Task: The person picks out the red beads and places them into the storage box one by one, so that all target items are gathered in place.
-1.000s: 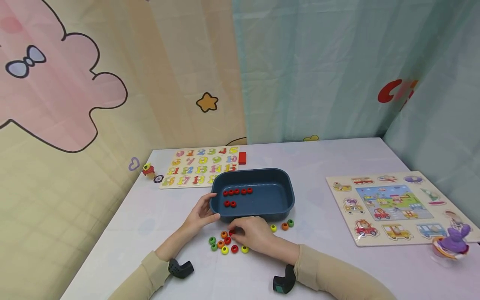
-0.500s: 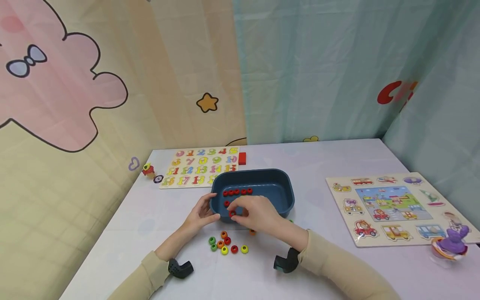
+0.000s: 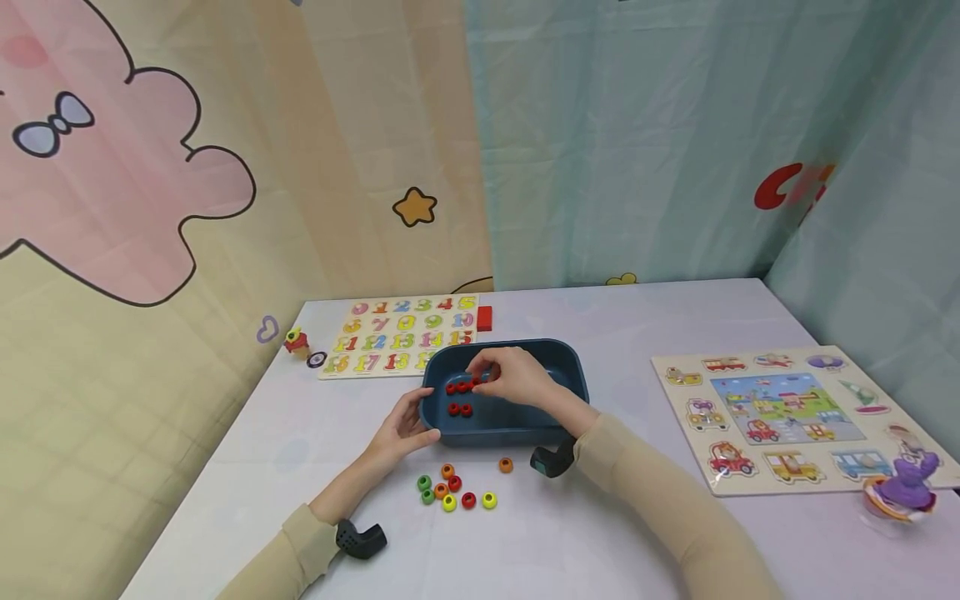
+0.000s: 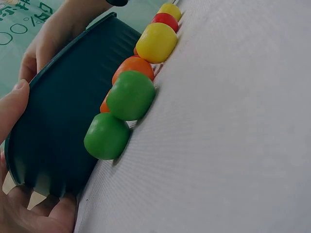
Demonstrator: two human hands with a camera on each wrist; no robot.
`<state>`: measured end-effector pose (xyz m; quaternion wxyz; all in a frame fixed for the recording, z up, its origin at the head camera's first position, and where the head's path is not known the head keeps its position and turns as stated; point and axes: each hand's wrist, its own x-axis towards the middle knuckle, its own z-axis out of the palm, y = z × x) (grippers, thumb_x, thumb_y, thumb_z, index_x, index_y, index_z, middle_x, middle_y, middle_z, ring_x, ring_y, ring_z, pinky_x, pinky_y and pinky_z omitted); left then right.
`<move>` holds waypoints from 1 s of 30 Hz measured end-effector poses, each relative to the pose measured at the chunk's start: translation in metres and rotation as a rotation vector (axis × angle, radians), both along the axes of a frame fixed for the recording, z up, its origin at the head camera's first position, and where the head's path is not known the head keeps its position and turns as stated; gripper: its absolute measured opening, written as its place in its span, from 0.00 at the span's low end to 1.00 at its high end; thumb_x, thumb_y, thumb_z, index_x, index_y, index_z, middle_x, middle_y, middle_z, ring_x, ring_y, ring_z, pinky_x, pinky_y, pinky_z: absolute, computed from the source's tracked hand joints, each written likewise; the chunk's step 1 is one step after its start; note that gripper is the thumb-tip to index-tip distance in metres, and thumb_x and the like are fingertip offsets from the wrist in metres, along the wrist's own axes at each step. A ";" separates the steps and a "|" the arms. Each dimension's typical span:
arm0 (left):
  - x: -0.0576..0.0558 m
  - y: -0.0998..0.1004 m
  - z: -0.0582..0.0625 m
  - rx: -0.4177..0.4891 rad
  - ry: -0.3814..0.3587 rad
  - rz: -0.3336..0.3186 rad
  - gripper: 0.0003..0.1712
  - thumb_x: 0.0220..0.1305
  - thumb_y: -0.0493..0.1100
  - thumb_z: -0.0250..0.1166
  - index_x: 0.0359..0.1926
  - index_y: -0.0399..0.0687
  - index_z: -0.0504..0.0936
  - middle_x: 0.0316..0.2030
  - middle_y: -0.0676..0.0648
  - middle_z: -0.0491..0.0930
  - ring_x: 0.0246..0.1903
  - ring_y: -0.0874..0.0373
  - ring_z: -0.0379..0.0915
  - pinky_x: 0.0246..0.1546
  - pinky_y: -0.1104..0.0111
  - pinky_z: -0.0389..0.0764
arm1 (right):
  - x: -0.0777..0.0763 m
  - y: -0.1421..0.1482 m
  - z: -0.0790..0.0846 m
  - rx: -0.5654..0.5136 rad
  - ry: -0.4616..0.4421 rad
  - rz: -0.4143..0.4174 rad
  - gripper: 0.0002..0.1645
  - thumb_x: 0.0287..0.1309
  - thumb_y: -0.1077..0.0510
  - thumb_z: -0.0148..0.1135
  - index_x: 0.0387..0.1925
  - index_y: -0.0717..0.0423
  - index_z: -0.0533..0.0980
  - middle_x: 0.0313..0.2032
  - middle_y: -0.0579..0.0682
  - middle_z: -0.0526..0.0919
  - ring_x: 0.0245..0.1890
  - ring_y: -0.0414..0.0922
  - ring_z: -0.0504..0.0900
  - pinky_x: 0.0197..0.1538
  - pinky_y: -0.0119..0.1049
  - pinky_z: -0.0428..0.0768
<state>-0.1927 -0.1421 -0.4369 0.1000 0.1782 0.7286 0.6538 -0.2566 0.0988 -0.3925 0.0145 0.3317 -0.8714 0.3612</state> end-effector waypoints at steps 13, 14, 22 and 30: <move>-0.010 -0.003 -0.021 0.018 0.040 0.017 0.40 0.51 0.43 0.67 0.63 0.48 0.57 0.66 0.48 0.51 0.63 0.54 0.50 0.57 0.67 0.62 | -0.015 -0.012 -0.024 0.200 -0.149 0.036 0.13 0.44 0.60 0.68 0.35 0.52 0.78 0.28 0.41 0.78 0.27 0.37 0.74 0.30 0.27 0.76; -0.010 -0.003 -0.021 0.023 0.046 0.012 0.40 0.51 0.43 0.67 0.63 0.48 0.57 0.66 0.47 0.50 0.64 0.53 0.49 0.57 0.67 0.61 | -0.014 -0.013 -0.024 0.210 -0.152 0.035 0.13 0.44 0.61 0.68 0.36 0.52 0.78 0.29 0.41 0.78 0.27 0.38 0.74 0.30 0.28 0.76; -0.010 -0.004 -0.021 0.035 0.028 -0.015 0.39 0.53 0.40 0.66 0.64 0.48 0.56 0.66 0.46 0.49 0.64 0.53 0.48 0.58 0.66 0.59 | -0.008 -0.004 -0.013 0.102 -0.096 -0.007 0.16 0.45 0.57 0.68 0.40 0.51 0.77 0.34 0.44 0.80 0.25 0.37 0.74 0.27 0.28 0.77; -0.001 0.000 0.000 0.008 0.008 -0.006 0.38 0.53 0.38 0.65 0.63 0.46 0.56 0.66 0.44 0.48 0.64 0.52 0.47 0.59 0.63 0.58 | 0.024 0.004 0.021 -0.107 -0.021 0.080 0.13 0.49 0.52 0.65 0.38 0.50 0.77 0.31 0.41 0.79 0.24 0.37 0.74 0.26 0.31 0.76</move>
